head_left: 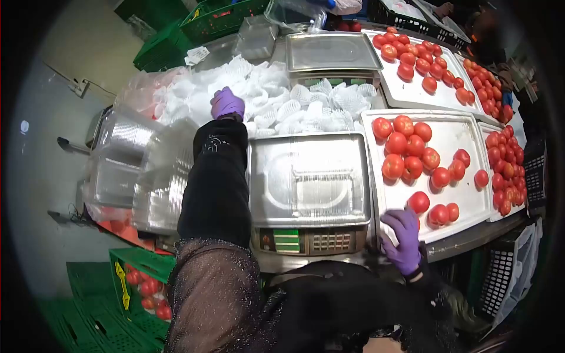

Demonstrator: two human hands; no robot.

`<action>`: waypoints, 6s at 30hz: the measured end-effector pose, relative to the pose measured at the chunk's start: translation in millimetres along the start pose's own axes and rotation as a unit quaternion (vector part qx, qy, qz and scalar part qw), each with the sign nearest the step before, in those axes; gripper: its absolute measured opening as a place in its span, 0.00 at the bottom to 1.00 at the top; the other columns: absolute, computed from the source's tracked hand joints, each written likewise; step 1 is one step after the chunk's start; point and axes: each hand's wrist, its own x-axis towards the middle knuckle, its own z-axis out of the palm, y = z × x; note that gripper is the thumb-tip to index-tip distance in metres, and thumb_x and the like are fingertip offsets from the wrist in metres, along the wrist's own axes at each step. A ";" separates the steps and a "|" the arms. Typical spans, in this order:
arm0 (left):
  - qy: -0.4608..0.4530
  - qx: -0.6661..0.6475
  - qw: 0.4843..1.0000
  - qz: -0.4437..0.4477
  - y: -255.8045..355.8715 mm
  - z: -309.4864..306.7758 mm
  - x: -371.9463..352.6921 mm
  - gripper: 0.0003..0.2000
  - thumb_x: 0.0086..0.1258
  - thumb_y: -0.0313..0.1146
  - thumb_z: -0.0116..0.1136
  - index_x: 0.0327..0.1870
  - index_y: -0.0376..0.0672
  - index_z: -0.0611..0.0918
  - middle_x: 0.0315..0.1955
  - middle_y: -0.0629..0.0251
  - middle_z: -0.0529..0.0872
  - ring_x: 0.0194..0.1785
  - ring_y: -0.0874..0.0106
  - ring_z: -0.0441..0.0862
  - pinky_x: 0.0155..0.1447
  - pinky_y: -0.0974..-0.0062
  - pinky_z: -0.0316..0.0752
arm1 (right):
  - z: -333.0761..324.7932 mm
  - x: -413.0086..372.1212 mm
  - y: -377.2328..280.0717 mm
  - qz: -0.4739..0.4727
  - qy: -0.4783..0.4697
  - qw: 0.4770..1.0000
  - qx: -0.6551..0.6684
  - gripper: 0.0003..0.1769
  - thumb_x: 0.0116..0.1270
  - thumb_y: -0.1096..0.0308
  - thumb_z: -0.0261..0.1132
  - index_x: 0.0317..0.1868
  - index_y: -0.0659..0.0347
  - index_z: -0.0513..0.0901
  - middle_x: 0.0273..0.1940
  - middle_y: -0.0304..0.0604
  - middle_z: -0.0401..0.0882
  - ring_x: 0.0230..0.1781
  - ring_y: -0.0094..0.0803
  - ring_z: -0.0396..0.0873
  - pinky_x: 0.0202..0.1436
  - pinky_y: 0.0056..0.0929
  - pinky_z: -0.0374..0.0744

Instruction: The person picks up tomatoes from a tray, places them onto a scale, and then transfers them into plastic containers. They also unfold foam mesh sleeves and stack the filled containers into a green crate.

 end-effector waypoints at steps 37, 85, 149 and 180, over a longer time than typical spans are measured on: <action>-0.458 -0.748 0.477 0.050 71.7 -129.8 -262.8 0.10 0.67 0.30 0.61 0.46 0.39 0.76 0.34 0.67 0.83 0.41 0.76 0.82 0.48 0.76 0.78 | -30.6 45.7 3.5 0.277 -0.120 0.811 0.502 0.15 0.62 0.59 0.71 0.45 0.58 0.83 0.32 0.28 0.80 0.27 0.11 0.72 0.26 0.12 0.66; -0.053 -0.086 0.843 0.528 -24.3 -79.7 -271.5 0.34 0.66 0.59 0.53 0.62 0.38 0.74 0.52 0.56 0.80 0.64 0.56 0.72 0.73 0.48 0.53 | 59.7 72.1 -22.7 -0.234 -0.147 0.952 -0.133 0.31 0.64 0.44 0.57 0.58 0.60 0.75 0.59 0.46 0.74 0.65 0.40 0.69 0.69 0.48 0.63; -0.477 -0.680 0.556 -0.025 156.4 -69.5 -399.5 0.48 0.51 0.45 0.76 0.71 0.47 0.58 0.52 0.60 0.73 0.55 0.60 0.78 0.56 0.64 0.77 | -132.0 8.2 160.7 0.242 -0.077 0.834 0.489 0.20 0.67 0.67 0.64 0.59 0.57 0.76 0.53 0.37 0.77 0.53 0.27 0.75 0.55 0.29 0.75; -0.442 -0.607 0.653 -0.097 186.6 -49.0 -424.0 0.17 0.72 0.42 0.51 0.51 0.37 0.77 0.43 0.58 0.79 0.44 0.68 0.80 0.44 0.69 0.81 | -76.9 -63.5 210.5 0.113 0.045 0.992 0.020 0.24 0.60 0.62 0.67 0.57 0.58 0.78 0.52 0.50 0.76 0.50 0.46 0.76 0.52 0.41 0.76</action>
